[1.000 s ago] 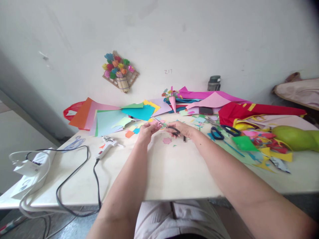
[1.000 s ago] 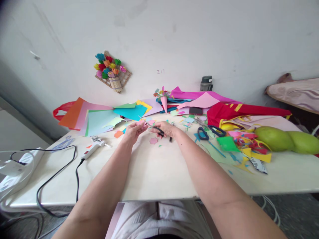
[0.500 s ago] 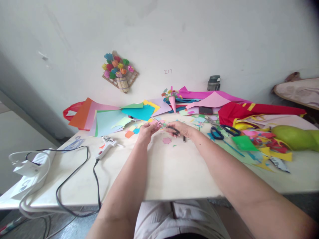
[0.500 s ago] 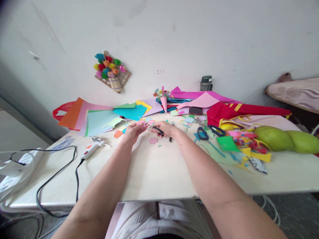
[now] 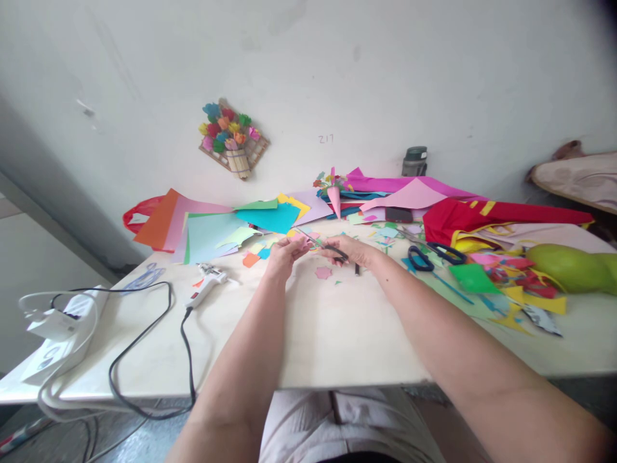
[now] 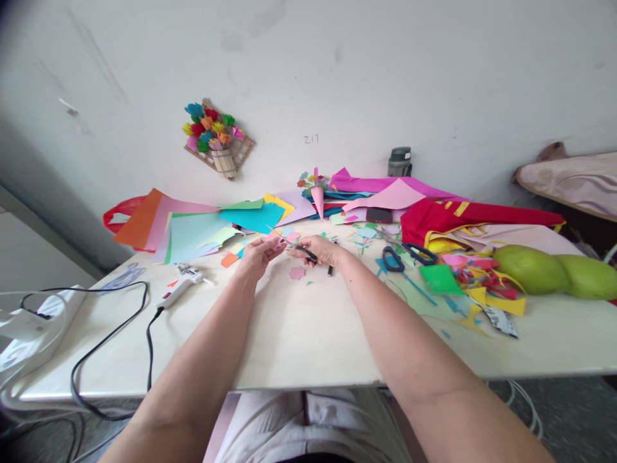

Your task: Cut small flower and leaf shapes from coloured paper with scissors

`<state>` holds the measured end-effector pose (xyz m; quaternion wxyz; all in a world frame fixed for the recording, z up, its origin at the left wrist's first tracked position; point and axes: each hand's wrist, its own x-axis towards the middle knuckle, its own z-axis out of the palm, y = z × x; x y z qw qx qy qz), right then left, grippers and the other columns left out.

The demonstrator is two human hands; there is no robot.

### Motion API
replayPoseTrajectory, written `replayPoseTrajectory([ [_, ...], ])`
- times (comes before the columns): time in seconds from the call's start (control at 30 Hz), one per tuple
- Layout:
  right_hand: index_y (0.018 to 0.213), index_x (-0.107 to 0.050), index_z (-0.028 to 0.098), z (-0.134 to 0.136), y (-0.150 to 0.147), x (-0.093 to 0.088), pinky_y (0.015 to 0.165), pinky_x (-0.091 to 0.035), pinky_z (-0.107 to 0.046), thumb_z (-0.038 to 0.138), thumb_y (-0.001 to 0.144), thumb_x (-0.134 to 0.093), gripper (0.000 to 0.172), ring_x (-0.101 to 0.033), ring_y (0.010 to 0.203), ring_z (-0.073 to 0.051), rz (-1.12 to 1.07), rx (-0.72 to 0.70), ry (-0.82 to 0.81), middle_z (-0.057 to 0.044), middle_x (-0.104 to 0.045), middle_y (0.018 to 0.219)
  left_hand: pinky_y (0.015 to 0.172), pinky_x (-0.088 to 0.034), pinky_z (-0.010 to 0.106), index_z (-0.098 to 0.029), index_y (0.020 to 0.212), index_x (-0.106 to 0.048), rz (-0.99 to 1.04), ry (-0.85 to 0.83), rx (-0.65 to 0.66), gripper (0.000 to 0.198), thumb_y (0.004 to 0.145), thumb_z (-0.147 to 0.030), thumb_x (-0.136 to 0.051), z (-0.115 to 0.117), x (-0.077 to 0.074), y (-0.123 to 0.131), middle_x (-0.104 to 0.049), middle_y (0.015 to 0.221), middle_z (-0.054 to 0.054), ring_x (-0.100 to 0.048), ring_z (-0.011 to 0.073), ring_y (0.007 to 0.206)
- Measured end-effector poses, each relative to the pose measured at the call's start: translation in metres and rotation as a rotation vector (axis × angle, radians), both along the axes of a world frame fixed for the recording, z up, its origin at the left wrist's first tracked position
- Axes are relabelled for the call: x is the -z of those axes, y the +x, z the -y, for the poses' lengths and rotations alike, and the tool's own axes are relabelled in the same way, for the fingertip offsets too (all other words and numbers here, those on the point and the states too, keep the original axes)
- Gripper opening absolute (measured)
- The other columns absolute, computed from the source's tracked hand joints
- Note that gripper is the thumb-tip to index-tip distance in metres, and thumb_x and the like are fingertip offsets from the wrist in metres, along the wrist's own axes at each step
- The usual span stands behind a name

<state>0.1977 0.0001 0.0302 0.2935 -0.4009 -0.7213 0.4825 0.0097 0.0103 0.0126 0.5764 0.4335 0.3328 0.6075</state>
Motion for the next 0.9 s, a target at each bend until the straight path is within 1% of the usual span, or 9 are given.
replayPoseTrajectory([
  [0.1, 0.068, -0.053, 0.016, 0.000, 0.000, 0.000, 0.037, -0.026, -0.018, 0.046, 0.068, -0.067, 0.033, -0.041, 0.039, -0.005, -0.001, 0.017, -0.014, 0.004, -0.051, 0.049, 0.090, -0.049, 0.042, -0.012, 0.059, -0.061, -0.010, -0.009, -0.005, 0.029, 0.050, -0.027, -0.084, -0.001, 0.001, -0.001, -0.067, 0.063, 0.005, -0.069, 0.0206, 0.070],
  [0.3, 0.074, -0.057, 0.015, -0.005, -0.001, 0.005, 0.037, -0.028, -0.019, 0.045, 0.068, -0.068, 0.033, -0.041, 0.038, -0.005, 0.000, 0.019, 0.009, 0.005, -0.051, 0.050, 0.089, -0.050, 0.041, -0.013, 0.062, -0.061, -0.015, -0.022, -0.016, 0.027, 0.052, -0.026, -0.083, -0.003, 0.001, -0.001, -0.069, 0.067, 0.007, -0.069, 0.0208, 0.070],
  [0.5, 0.073, -0.055, 0.015, -0.001, -0.001, 0.000, 0.037, -0.028, -0.019, 0.045, 0.067, -0.068, 0.034, -0.040, 0.038, -0.005, 0.005, 0.028, -0.007, 0.005, -0.051, 0.048, 0.087, -0.051, 0.039, -0.013, 0.061, -0.062, -0.014, -0.009, -0.008, 0.026, 0.052, -0.026, -0.082, -0.002, 0.001, -0.001, -0.069, 0.068, 0.007, -0.069, 0.0203, 0.070],
  [0.67, 0.067, -0.050, 0.016, 0.002, -0.001, -0.002, 0.036, -0.024, -0.019, 0.047, 0.067, -0.067, 0.035, -0.041, 0.039, -0.006, 0.002, 0.016, -0.015, 0.004, -0.051, 0.050, 0.088, -0.050, 0.041, -0.013, 0.062, -0.062, -0.015, -0.021, -0.010, 0.026, 0.052, -0.027, -0.082, -0.003, 0.001, -0.002, -0.069, 0.068, 0.007, -0.069, 0.0210, 0.070],
  [0.9, 0.066, -0.050, 0.017, 0.005, -0.001, -0.005, 0.036, -0.022, -0.019, 0.049, 0.068, -0.066, 0.036, -0.041, 0.040, -0.006, 0.012, 0.011, -0.019, 0.003, -0.050, 0.050, 0.089, -0.050, 0.041, -0.012, 0.064, -0.064, -0.016, -0.007, -0.001, 0.027, 0.052, -0.028, -0.083, -0.004, 0.003, -0.002, -0.070, 0.068, 0.007, -0.069, 0.0208, 0.069],
])
